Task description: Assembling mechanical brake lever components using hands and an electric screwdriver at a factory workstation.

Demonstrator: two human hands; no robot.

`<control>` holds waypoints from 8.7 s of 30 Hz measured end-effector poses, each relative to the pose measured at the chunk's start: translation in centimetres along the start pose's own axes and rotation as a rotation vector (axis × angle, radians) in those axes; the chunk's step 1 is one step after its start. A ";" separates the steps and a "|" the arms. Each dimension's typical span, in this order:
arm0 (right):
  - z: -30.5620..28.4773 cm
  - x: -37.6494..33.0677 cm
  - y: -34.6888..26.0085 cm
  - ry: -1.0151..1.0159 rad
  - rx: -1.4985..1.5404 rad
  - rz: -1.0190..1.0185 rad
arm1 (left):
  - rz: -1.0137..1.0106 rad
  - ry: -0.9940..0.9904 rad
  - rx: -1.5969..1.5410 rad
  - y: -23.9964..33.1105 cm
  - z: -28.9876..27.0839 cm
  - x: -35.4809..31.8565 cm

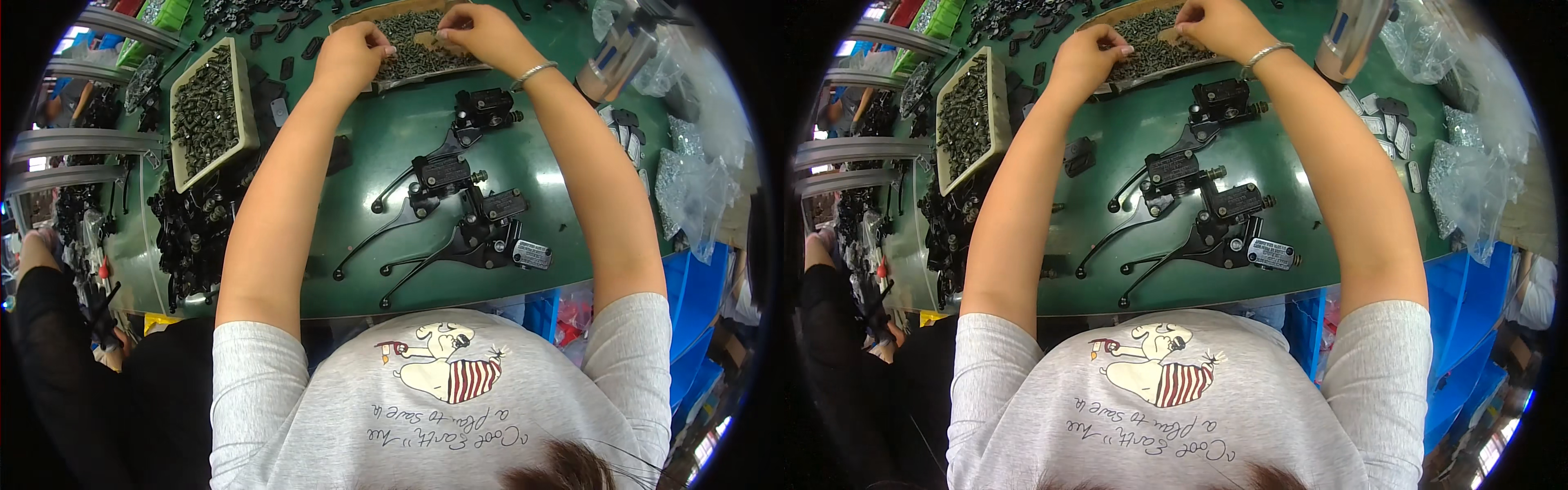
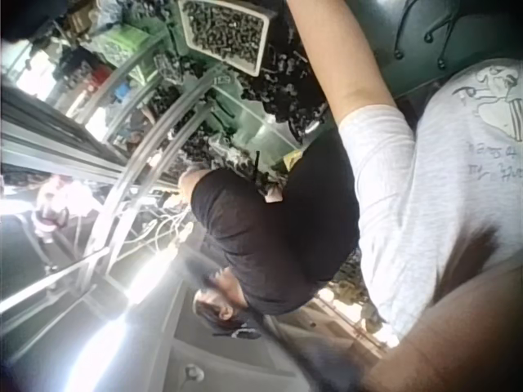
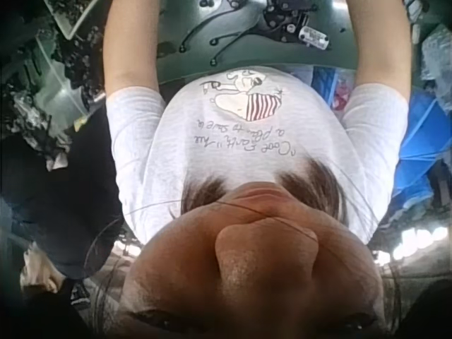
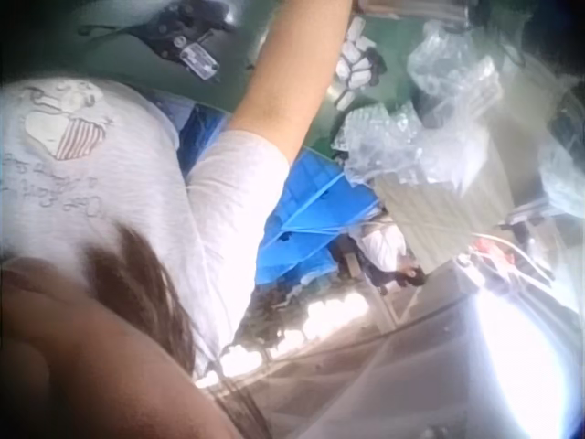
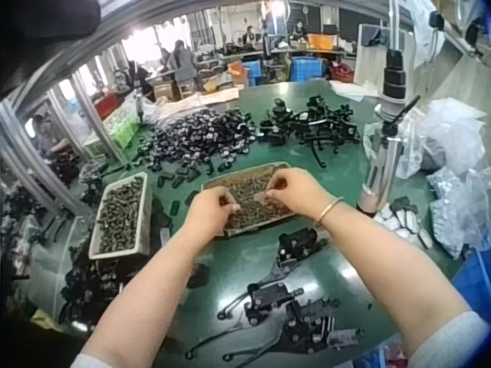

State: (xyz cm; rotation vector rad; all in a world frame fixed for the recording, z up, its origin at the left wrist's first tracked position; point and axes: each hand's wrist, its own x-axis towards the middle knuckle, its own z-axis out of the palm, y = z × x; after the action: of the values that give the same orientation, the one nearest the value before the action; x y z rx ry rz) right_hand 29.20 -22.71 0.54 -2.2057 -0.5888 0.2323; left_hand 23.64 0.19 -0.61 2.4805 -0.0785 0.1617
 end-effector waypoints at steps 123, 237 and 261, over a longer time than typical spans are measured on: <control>-6.3 -24.3 -9.8 0.006 0.747 -0.428 | -0.381 -0.689 -1.225 15.0 3.9 -23.0; -5.5 -27.1 -8.0 0.162 0.805 -0.340 | -0.362 -0.675 -1.237 14.5 6.3 -23.9; -6.1 -26.9 -7.1 0.192 0.962 -0.413 | -0.336 -0.671 -1.222 14.3 6.8 -24.0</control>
State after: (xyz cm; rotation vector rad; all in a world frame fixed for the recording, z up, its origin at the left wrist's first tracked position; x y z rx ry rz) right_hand 5.48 -35.99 9.09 -1.1367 -0.6321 0.0548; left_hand -0.90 -14.88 -0.52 1.2042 -0.0228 -0.6724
